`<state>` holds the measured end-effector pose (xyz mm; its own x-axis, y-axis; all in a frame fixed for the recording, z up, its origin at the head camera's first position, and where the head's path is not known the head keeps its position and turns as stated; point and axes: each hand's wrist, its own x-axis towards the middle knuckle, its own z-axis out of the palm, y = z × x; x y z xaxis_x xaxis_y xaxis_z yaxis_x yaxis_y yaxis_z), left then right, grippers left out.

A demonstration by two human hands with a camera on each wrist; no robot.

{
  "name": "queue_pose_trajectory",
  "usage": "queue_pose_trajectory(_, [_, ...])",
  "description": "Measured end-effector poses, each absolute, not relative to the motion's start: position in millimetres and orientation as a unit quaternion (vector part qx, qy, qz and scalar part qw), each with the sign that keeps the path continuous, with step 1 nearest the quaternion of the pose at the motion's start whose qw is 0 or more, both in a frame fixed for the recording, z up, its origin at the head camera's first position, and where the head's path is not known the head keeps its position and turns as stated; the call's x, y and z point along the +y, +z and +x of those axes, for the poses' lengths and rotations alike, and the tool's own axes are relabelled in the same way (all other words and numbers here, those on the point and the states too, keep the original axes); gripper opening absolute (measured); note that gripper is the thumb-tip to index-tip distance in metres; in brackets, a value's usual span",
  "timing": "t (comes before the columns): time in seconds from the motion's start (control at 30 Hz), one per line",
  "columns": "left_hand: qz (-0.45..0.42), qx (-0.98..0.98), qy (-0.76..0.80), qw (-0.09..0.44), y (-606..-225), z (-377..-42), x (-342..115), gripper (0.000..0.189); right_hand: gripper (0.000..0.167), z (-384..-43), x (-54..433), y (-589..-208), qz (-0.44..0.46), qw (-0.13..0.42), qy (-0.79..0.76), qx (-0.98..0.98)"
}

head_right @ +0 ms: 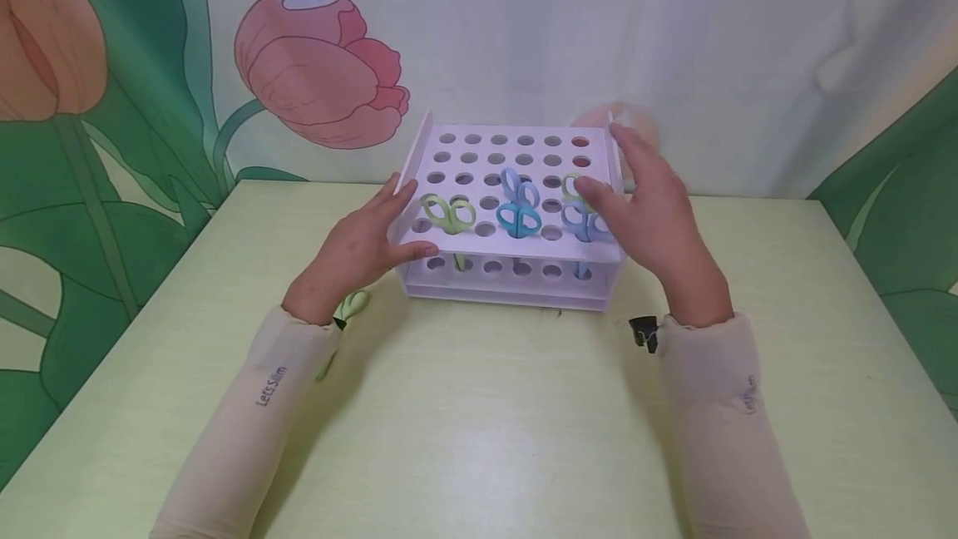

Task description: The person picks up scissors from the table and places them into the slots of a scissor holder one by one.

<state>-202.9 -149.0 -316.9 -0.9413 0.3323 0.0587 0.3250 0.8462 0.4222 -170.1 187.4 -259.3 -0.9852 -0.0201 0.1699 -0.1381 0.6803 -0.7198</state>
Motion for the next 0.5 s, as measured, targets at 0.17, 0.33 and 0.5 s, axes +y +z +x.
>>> queue_pose_trajectory(0.17, [0.17, 0.961, 0.217, 0.007, -317.6, -203.2, -148.5, 0.102, 0.119, -176.5, 196.6, -266.6, 0.08, 0.019, 0.381, -0.921])
queue_pose_trajectory(0.33, [0.17, 0.961, 0.216, 0.007, -317.7, -203.3, -148.3, 0.102, 0.134, -180.7, 201.9, -275.3, 0.105, -0.002, 0.362, -0.926])
queue_pose_trajectory(0.5, [0.17, 0.961, 0.217, 0.009, -317.1, -203.7, -148.8, 0.101, 0.142, -187.2, 204.8, -282.6, 0.115, -0.023, 0.338, -0.934])
